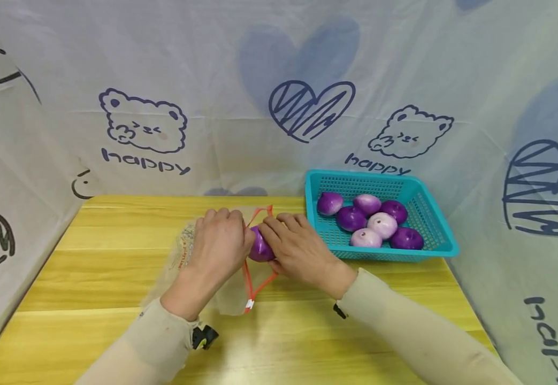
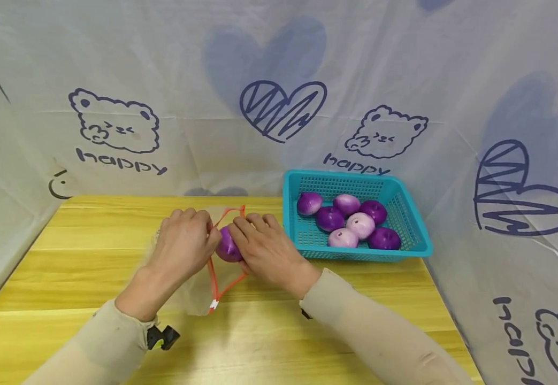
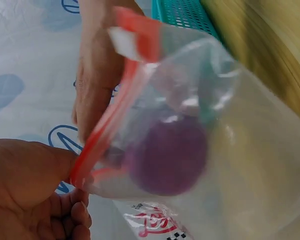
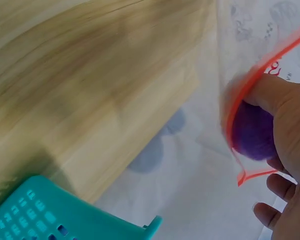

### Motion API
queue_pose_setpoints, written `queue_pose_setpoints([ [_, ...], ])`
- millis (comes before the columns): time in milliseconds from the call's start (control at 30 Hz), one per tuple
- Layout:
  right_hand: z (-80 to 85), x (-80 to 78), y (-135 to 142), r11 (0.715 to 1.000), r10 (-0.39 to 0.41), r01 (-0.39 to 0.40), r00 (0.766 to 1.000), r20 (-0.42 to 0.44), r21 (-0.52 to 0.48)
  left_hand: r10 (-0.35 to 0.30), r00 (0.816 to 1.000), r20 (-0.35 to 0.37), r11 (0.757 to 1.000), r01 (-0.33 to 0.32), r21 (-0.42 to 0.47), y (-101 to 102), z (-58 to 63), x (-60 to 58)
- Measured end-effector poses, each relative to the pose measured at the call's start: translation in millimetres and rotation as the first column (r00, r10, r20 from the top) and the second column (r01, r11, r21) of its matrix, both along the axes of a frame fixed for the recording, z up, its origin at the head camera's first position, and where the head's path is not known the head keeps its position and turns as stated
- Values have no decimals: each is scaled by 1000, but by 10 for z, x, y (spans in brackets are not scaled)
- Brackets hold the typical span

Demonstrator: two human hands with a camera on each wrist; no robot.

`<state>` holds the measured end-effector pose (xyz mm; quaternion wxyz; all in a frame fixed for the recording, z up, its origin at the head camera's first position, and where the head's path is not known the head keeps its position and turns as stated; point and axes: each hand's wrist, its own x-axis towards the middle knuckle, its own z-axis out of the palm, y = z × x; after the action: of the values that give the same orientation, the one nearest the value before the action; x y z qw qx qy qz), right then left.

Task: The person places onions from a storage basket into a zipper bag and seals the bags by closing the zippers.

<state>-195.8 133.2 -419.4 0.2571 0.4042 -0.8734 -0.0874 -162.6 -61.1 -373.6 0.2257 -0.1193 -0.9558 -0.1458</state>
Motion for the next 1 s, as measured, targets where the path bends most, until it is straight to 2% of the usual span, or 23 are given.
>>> queue_pose_setpoints([
  [100, -11, 2, 37, 998, -39, 40, 999, 14, -45, 15, 1000, 16, 1000, -15, 13, -6, 32, -5],
  [200, -35, 27, 89, 982, -120, 125, 992, 47, -141, 33, 999, 20, 999, -33, 43, -26, 86, 2],
  [267, -57, 55, 118, 961, -176, 193, 979, 101, -199, 43, 999, 11, 997, -44, 63, -39, 124, 17],
  [333, -74, 72, 129, 936, -211, 255, 958, 194, -241, 48, 999, 7, 996, -49, 76, -42, 166, 51],
  [400, -66, 74, 121, 911, -221, 311, 923, 315, -271, 42, 999, -3, 998, -42, 53, -27, 212, 110],
  [533, 39, 20, 59, 860, -180, 401, 817, 548, -315, -9, 1000, 21, 998, 10, -70, 57, 328, 315],
  [600, 106, -16, 25, 851, -155, 421, 774, 614, -315, -34, 999, -4, 990, 34, -137, 105, 366, 397],
  [667, 147, -52, -1, 855, -142, 423, 748, 649, -300, -52, 997, -59, 981, 40, -191, 133, 358, 411],
  [733, 149, -89, -14, 862, -147, 422, 740, 657, -282, -66, 989, -131, 972, 35, -231, 133, 298, 359],
  [800, 116, -123, -13, 865, -169, 424, 748, 642, -267, -91, 974, -210, 963, 32, -268, 113, 188, 257],
  [933, 0, -173, 22, 874, -226, 423, 790, 570, -239, -143, 945, -293, 952, 50, -302, 56, -47, 80],
  [1000, -52, -181, 52, 883, -261, 416, 819, 511, -216, -143, 945, -293, 952, 50, -302, 24, -126, 34],
])
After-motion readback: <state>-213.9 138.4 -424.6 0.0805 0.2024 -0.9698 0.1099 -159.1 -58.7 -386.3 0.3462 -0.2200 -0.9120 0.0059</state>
